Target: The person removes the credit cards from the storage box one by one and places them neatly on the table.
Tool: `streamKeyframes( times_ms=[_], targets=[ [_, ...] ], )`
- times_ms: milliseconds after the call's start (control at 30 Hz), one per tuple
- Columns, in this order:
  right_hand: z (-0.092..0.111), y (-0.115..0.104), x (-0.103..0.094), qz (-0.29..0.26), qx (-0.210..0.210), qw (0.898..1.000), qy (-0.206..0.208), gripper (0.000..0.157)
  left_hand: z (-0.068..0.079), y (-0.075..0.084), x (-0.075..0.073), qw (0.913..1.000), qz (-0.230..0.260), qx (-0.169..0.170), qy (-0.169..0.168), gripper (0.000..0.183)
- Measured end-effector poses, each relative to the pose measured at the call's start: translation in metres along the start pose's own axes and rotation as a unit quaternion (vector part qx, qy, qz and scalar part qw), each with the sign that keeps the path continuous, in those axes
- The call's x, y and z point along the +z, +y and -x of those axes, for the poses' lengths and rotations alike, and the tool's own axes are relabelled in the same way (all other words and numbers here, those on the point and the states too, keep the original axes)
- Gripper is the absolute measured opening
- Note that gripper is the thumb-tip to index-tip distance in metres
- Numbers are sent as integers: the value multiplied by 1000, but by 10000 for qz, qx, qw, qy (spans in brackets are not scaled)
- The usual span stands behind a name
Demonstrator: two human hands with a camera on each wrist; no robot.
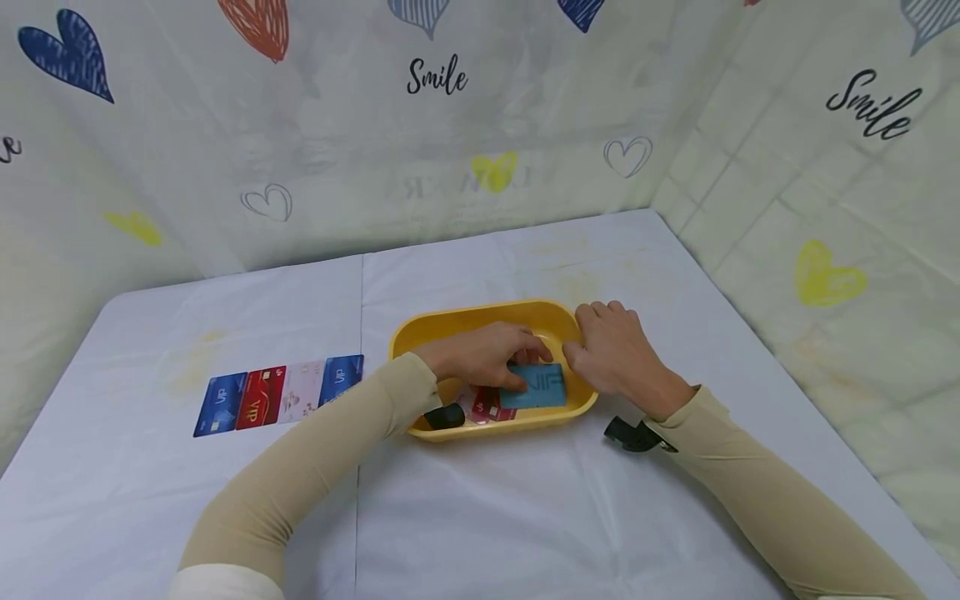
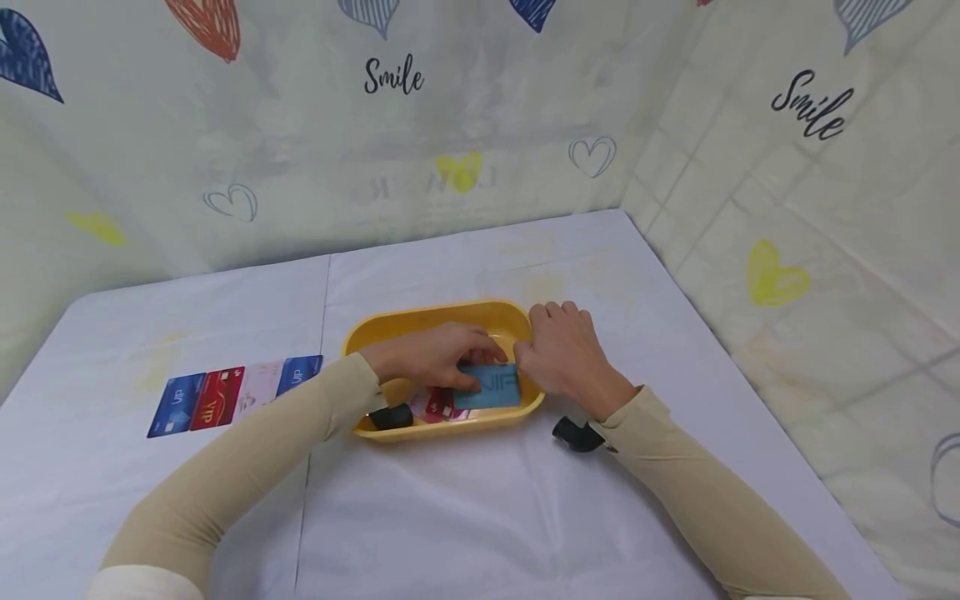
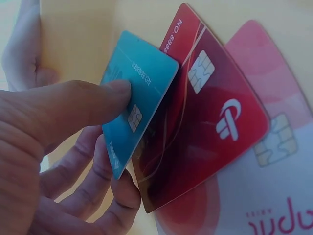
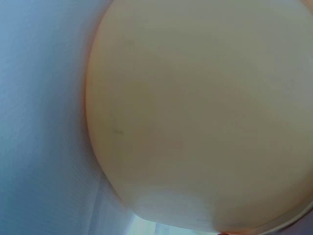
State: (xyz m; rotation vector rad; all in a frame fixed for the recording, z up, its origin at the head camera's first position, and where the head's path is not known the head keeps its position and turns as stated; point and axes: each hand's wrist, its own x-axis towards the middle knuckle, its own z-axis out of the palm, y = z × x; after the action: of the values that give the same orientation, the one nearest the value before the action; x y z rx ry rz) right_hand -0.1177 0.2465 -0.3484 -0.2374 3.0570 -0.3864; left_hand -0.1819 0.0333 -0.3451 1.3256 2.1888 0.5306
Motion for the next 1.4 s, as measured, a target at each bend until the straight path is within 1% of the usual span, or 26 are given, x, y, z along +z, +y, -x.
streamKeyframes(
  times_ms=[133,367,500,733,1033,1200,1400],
  targets=[
    [0,0,0,12,-2,10000,26,31,2,3,-2,10000,-21,-3,-46,46],
    [0,0,0,-58,-38,9999,78,28,5,4,-3,9997,-42,-42,-244,45],
    [1,0,0,-37,-4,10000,61,28,6,4,-3,9996,-23,-64,-279,44],
    [0,0,1,-32,0,10000,26,30,8,5,-2,9992,99,-201,-329,45],
    [0,0,0,-16,-23,10000,26,34,9,4,-2,9991,147,-180,-343,44],
    [0,0,1,17,-17,10000,38,35,11,5,-3,9983,294,-247,-442,46],
    [1,0,1,34,-16,10000,48,33,14,6,-3,9977,335,-226,-544,47]
  ],
)
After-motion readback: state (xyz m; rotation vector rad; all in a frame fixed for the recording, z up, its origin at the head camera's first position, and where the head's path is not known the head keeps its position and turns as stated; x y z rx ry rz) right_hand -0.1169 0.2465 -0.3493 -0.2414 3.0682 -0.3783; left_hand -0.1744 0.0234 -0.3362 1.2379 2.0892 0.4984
